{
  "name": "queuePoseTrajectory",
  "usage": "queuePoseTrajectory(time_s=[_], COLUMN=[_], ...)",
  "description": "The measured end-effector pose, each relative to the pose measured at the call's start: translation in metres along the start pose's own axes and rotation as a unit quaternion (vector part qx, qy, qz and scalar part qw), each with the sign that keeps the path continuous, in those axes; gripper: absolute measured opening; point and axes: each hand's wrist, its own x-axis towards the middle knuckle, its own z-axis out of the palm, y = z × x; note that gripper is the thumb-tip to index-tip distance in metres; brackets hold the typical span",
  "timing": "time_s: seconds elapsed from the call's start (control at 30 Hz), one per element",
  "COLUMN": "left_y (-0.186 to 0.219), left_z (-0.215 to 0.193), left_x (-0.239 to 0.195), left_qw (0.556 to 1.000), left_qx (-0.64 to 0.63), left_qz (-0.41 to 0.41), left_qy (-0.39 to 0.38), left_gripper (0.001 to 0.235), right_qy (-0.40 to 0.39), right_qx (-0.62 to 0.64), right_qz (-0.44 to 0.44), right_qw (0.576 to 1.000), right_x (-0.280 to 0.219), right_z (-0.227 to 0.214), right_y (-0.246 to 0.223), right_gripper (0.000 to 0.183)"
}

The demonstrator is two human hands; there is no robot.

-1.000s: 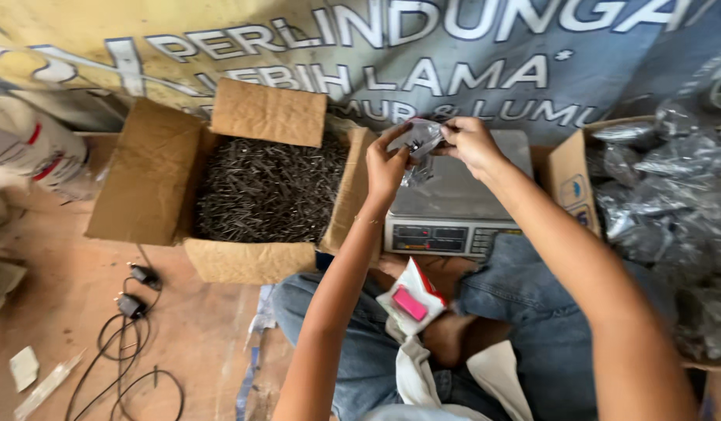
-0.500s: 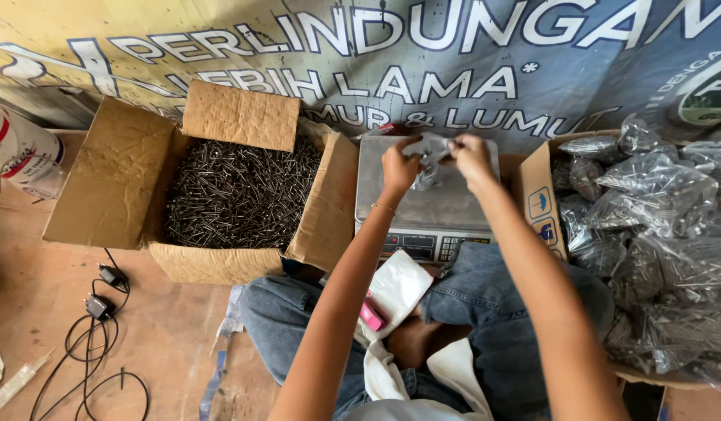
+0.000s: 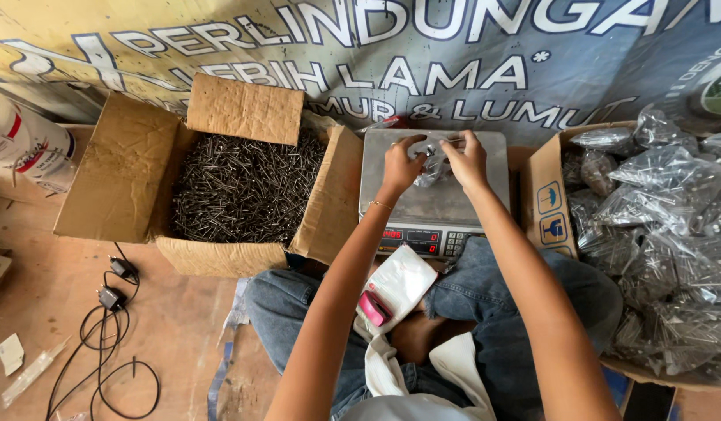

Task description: The person takes nails from a box, puts them in a plastic bag, and weighs the bag on a digital scale. The person then seals the bag and places it into a container.

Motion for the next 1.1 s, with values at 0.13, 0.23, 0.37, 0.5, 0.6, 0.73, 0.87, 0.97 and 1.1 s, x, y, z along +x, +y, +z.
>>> queuePoseTrajectory(time_s=[0.13, 0.23, 0.37, 0.5, 0.6, 0.73, 0.87, 0.97, 1.1], left_y=[-0.001, 0.001, 0.002, 0.003, -0.003, -0.009, -0.014, -0.004, -0.015], left_z=[-0.005, -0.009, -0.012, -0.018, -0.020, -0.023, -0.028, -0.033, -0.031], left_x=[-0.002, -0.007, -0.016, -0.021, -0.023, -0.032, -0.046, -0.052, -0.057], left_qw=[0.999, 0.997, 0.986, 0.985, 0.991, 0.994, 0.992, 0.993, 0.989], left_qx=[-0.028, -0.062, -0.139, -0.135, -0.096, 0.095, 0.123, 0.108, 0.106], left_qz=[-0.022, -0.051, -0.089, -0.104, -0.082, 0.001, 0.007, 0.029, 0.052], left_qy=[-0.013, -0.020, -0.029, -0.031, -0.035, -0.047, -0.011, -0.031, -0.085], left_gripper=[0.035, 0.034, 0.033, 0.028, 0.028, 0.026, 0.037, 0.047, 0.042], right_qy=[-0.018, -0.023, -0.048, -0.058, -0.025, -0.037, -0.066, -0.083, -0.102], right_qx=[-0.016, -0.030, -0.038, -0.041, -0.141, -0.202, -0.248, -0.303, -0.392], right_qz=[-0.001, 0.002, 0.034, 0.038, -0.143, -0.234, -0.242, -0.231, -0.224], right_qw=[1.000, 0.999, 0.998, 0.997, 0.979, 0.950, 0.936, 0.921, 0.886], right_x=[-0.009, -0.015, -0.023, -0.037, -0.048, -0.066, -0.078, -0.080, -0.080], right_z=[-0.003, -0.004, 0.000, 0.002, 0.006, 0.019, 0.029, 0.033, 0.033], right_y=[-0.003, -0.006, -0.005, -0.005, -0.006, 0.002, 0.000, -0.008, -0.001], right_gripper=[0.035, 0.037, 0.044, 0.048, 0.043, 0.040, 0.033, 0.035, 0.034])
